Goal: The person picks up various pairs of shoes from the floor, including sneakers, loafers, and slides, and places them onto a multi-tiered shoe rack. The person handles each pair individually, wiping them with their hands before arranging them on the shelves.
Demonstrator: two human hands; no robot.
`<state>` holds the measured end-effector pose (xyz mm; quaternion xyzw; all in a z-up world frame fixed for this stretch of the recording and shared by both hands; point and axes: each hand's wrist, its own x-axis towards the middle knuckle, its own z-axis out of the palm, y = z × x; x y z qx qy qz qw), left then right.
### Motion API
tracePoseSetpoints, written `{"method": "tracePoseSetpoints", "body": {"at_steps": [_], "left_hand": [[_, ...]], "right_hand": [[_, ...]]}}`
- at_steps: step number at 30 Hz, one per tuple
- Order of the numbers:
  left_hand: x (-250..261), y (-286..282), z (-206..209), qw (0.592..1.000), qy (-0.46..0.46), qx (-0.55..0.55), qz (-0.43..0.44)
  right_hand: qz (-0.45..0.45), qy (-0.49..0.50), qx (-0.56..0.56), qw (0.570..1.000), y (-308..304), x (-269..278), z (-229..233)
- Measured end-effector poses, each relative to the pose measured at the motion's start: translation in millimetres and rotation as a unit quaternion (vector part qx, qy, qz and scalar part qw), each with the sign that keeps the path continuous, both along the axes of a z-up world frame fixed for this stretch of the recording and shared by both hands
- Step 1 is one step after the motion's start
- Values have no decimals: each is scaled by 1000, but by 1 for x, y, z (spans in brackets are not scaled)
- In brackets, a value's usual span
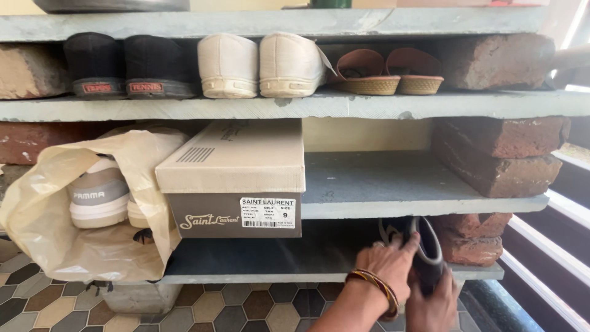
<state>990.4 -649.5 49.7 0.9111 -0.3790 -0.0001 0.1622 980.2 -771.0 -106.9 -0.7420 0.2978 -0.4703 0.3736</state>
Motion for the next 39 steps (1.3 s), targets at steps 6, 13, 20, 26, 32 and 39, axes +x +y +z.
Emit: {"method": "tracePoseSetpoints", "body": {"at_steps": [6, 13, 20, 26, 32, 39], "left_hand": [[23, -13, -8, 999, 22, 13, 41], [43, -30, -22, 998, 38, 22, 48], [41, -41, -20, 991, 107, -40, 65], [32, -41, -15, 988, 122, -43, 82], [20, -11, -24, 992, 113, 12, 62], [12, 46, -58, 983, 100, 99, 114]], "right_hand": [[-3, 207, 3, 978, -36, 19, 19], [-31, 300, -26, 953, -41, 45, 32], [-18, 284, -32, 958, -48, 53, 17], [-36, 282, -67, 956, -47, 53, 14], [-42, 251, 26, 967, -23, 36, 13], [-66, 134, 191, 970, 61, 7, -31]]}}
